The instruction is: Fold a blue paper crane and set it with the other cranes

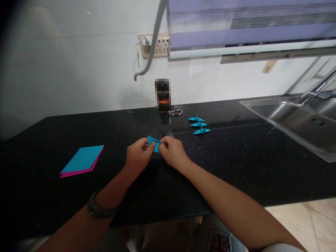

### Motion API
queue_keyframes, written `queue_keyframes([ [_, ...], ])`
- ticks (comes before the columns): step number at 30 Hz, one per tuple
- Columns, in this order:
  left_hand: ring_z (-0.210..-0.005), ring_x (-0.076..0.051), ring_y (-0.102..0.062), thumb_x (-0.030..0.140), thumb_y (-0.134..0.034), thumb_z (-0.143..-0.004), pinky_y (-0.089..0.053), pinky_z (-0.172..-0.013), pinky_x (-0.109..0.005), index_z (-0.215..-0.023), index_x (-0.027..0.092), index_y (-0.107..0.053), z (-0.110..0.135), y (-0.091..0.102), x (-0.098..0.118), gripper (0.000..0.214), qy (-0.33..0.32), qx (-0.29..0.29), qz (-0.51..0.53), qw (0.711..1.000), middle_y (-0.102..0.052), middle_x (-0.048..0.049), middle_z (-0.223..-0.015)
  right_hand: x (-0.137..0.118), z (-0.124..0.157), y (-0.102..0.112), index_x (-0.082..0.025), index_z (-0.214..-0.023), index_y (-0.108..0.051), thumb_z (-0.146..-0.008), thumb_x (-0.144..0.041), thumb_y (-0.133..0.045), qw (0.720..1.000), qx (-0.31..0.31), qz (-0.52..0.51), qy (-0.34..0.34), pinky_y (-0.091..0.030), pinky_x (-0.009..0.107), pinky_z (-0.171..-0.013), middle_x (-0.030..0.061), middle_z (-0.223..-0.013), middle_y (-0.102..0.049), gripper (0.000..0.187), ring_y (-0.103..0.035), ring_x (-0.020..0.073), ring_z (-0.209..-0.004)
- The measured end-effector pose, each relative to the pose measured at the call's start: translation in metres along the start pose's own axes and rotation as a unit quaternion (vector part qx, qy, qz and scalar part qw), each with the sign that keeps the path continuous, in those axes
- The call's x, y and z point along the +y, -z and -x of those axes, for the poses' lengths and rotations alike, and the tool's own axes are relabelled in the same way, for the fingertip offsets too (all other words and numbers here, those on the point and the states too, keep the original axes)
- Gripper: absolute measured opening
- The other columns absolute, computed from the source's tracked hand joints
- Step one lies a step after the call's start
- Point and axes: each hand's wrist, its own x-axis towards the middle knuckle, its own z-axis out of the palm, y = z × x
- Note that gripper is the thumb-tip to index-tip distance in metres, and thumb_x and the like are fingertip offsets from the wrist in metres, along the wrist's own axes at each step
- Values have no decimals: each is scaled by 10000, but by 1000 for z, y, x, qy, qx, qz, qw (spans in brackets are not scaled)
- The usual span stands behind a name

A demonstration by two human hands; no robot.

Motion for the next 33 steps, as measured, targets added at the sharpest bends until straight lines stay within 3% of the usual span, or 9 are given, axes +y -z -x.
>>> queue_keyframes([
  [6,-519,-122,-538,346,-568,-705,-423,-495,-221,-743,164,-565,-7,-2,-8,186,119,-15,160,980,-589,0,-586,-2,0,0,-173,-787,-584,-684,-240,-533,993,-12,-111,-32,-391,226,-504,-9,-626,-538,133,-472,100,-539],
  [10,-584,-130,-576,337,-593,-689,-445,-514,-222,-813,151,-577,-6,-2,-4,224,135,-57,206,967,-634,-27,-682,-3,-4,2,-169,-757,-558,-740,-429,-494,959,-22,-252,-129,-408,213,-430,-3,-621,-513,268,-480,103,-525],
  [14,-603,-131,-582,332,-607,-674,-456,-550,-237,-793,129,-600,-5,-2,0,235,155,-79,233,957,-640,-38,-691,-3,-5,3,-154,-682,-533,-700,-473,-556,929,-84,-315,-173,-401,189,-401,-15,-572,-481,321,-463,81,-484],
  [17,-589,-123,-568,312,-621,-659,-444,-553,-231,-749,125,-609,-5,-1,0,208,168,-66,237,955,-625,-23,-649,-3,-4,2,-155,-689,-538,-694,-464,-572,925,-109,-325,-165,-400,187,-407,-18,-569,-493,311,-466,74,-473],
  [22,-536,-93,-514,290,-617,-660,-391,-488,-197,-714,121,-606,-6,1,-2,177,162,-54,241,955,-595,-8,-616,-3,-3,2,-164,-705,-553,-708,-430,-561,946,-100,-282,-122,-373,197,-407,-30,-556,-491,266,-430,69,-440],
  [33,-550,-85,-522,250,-615,-660,-422,-508,-197,-731,116,-585,-6,1,2,155,197,-82,301,930,-579,-8,-646,-1,-4,5,-166,-674,-531,-739,-368,-528,961,-110,-231,-103,-337,207,-401,-37,-513,-467,213,-413,76,-419],
])
